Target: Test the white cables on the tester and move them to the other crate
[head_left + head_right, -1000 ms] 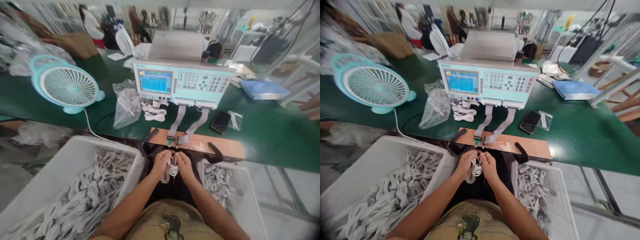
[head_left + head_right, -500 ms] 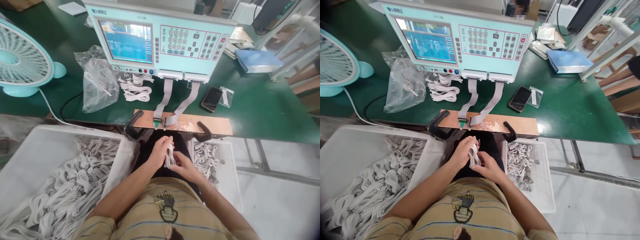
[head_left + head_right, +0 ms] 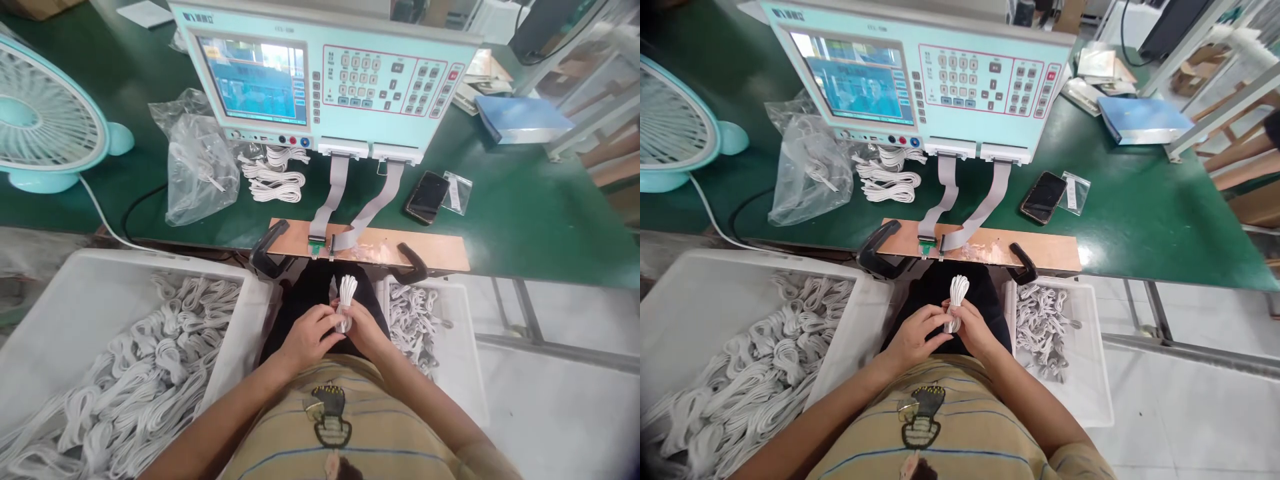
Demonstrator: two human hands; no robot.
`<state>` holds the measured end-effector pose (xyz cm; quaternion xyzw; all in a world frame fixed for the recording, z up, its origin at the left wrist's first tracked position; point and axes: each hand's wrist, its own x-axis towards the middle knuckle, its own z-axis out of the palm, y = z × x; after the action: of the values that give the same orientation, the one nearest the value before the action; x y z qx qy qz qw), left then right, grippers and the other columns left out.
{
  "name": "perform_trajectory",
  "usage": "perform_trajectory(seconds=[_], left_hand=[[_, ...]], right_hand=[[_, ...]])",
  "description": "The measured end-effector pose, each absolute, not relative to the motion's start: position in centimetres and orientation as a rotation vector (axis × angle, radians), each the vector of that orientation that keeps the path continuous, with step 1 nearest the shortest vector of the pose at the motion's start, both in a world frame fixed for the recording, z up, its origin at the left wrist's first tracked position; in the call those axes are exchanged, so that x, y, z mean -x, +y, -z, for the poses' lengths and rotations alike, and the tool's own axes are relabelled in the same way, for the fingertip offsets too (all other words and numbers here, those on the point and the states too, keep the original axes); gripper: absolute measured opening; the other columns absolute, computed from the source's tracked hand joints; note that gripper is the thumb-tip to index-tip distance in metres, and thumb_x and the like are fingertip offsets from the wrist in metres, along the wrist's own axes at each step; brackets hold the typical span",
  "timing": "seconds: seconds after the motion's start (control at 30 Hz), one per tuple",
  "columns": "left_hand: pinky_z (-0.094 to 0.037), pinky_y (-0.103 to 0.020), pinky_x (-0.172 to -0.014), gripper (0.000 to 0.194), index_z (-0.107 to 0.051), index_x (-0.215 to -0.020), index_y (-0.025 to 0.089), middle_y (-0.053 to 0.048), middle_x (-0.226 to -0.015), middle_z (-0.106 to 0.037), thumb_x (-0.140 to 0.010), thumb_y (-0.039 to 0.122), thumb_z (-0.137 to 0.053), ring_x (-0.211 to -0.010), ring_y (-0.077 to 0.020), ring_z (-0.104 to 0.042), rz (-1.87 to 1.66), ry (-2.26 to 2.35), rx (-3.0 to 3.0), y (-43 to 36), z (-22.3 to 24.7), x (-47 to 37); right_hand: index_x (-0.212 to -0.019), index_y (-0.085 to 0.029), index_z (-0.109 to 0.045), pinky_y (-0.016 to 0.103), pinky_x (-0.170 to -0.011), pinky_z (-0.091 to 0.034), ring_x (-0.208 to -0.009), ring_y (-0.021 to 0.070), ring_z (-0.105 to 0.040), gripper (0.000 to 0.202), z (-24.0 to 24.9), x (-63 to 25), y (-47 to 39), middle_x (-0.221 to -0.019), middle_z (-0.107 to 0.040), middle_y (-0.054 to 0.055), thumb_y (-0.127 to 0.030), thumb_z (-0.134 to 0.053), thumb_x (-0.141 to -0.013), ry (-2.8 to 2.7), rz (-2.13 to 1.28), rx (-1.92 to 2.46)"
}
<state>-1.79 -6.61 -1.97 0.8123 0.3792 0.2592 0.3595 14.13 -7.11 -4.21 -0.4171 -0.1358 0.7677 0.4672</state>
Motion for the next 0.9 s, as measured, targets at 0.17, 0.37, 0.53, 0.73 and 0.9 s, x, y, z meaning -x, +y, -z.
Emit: perform_trajectory(seconds=[0.17, 0.37, 0.53, 0.73, 0.9], left_hand=[[-0.044, -0.032, -0.077, 0.023, -0.057, -0.105, 0.019, -0.007, -0.092, -0.061, -0.085, 0.018, -0.045, -0.084, -0.0162, -0.054, -0.871, 0.867, -2.037, -5.8, 2.2, 2.0], [-0.040, -0.026, -0.064, 0.022, -0.059, -0.080, 0.017, -0.002, -0.073, -0.052, -0.087, 0.028, -0.042, -0.066, -0.0128, -0.049, -1.037, 1.090, -1.449, -4.8, 2.3, 1.4], [-0.034, -0.020, -0.054, 0.020, -0.058, -0.075, 0.016, 0.002, -0.063, -0.048, -0.081, 0.034, -0.050, -0.055, -0.0085, -0.042, -1.063, 1.049, -0.804, -4.6, 1.8, 0.3], [-0.031, -0.020, -0.051, 0.021, -0.058, -0.070, 0.015, 0.003, -0.058, -0.045, -0.075, 0.035, -0.057, -0.052, -0.0076, -0.039, -0.992, 1.045, -0.669, -4.0, 0.9, 0.1], [-0.033, -0.021, -0.056, 0.019, -0.053, -0.064, 0.016, 0.003, -0.061, -0.045, -0.075, 0.031, -0.057, -0.056, -0.0087, -0.040, -1.056, 1.169, -1.027, -4.1, 0.6, 0.4]], right_hand=[[-0.095, -0.016, -0.063, 0.027, -0.063, -0.045, -0.069, 0.0140, -0.054, 0.029, 4.7, -14.1, -7.0, -0.080, -0.059, 0.005, -0.038, -0.054, -0.078, -0.553, -1.941, 1.163], [-0.111, -0.021, -0.056, 0.035, -0.079, -0.046, -0.094, 0.0195, -0.051, 0.035, 3.7, -14.5, -6.9, -0.104, -0.052, 0.010, -0.031, -0.059, -0.078, -1.541, -0.919, 1.386], [-0.100, -0.022, -0.064, 0.026, -0.067, -0.046, -0.071, 0.0132, -0.054, 0.021, 0.7, -15.2, -5.5, -0.080, -0.060, 0.006, -0.022, -0.048, -0.086, -2.058, -0.890, 0.972], [-0.101, -0.023, -0.064, 0.025, -0.061, -0.044, -0.063, 0.0134, -0.053, 0.024, -1.2, -15.1, -3.8, -0.072, -0.060, 0.005, -0.024, -0.046, -0.086, -2.159, -1.017, 0.900], [-0.081, -0.021, -0.062, 0.024, -0.058, -0.040, -0.061, 0.0124, -0.049, 0.014, -0.4, -14.9, -3.3, -0.066, -0.055, 0.001, -0.026, -0.050, -0.081, -1.886, -1.197, 1.003]])
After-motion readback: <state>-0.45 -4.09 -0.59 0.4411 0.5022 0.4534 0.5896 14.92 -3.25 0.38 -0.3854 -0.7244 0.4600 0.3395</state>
